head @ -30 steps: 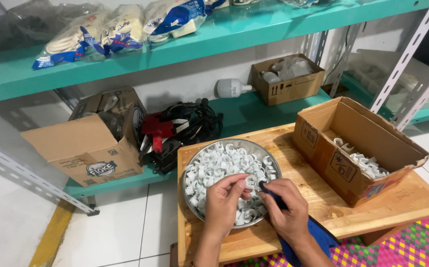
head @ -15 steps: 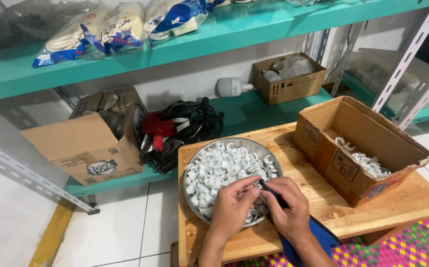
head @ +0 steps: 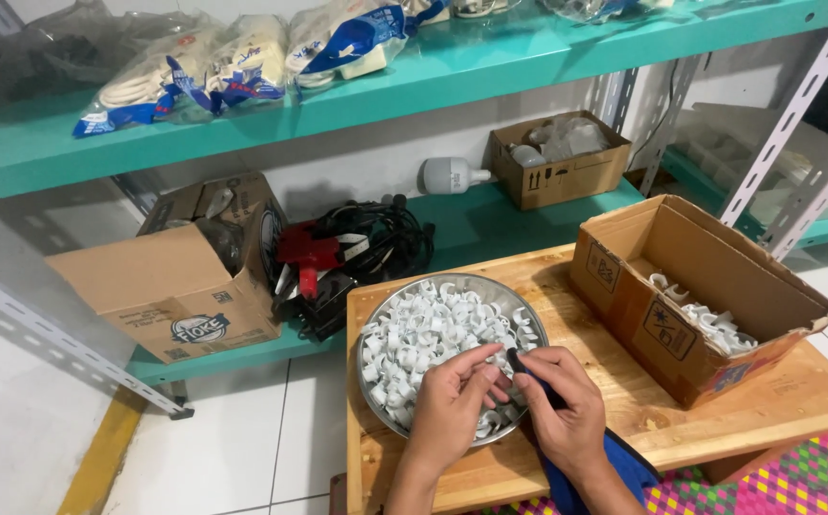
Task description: The person sits on the floor and assembles small white plastic electrical components by inserting a black piece into each one. They pick each component from a metal bowl, attach the black piece, and place the finished item into a cardboard box.
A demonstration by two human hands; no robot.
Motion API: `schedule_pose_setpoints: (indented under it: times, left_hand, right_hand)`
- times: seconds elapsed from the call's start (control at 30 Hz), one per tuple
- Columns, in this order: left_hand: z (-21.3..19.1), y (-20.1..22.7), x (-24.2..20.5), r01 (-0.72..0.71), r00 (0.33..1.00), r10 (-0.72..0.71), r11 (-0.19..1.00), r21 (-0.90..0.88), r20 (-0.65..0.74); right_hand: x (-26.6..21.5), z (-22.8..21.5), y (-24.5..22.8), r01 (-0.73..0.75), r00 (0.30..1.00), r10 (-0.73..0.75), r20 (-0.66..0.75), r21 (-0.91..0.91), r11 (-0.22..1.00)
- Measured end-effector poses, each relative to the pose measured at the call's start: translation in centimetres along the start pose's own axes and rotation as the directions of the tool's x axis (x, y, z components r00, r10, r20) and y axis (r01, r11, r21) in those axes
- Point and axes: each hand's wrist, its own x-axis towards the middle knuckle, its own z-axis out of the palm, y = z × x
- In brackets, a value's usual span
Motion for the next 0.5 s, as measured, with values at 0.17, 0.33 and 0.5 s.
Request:
schedule_pose_setpoints:
  times: [0.17, 0.33, 0.5]
  left_hand:
    - [-0.08, -0.60, 0.13, -0.016, 1.000, 0.016, 0.998, -0.055, 0.005]
    - [0.21, -0.83, 0.12, -0.063, 0.997, 0.064, 0.998, 0.026, -0.031]
    - [0.12, -0.47, -0.06, -0.039, 0.998, 0.044, 0.993, 0.109, -0.043]
  right_hand:
    - [0.17, 0.31, -0.32, 0.107, 0.994, -0.108, -0.017, -0.047, 0.993]
    - [-0.01, 0.43, -0.09, 0.193, 0.981, -0.196, -0.003, -0.175, 0.966]
    - [0.15, 0.58, 0.09, 0.216, 0.976, -0.212, 0.041, -0.183, 0.959]
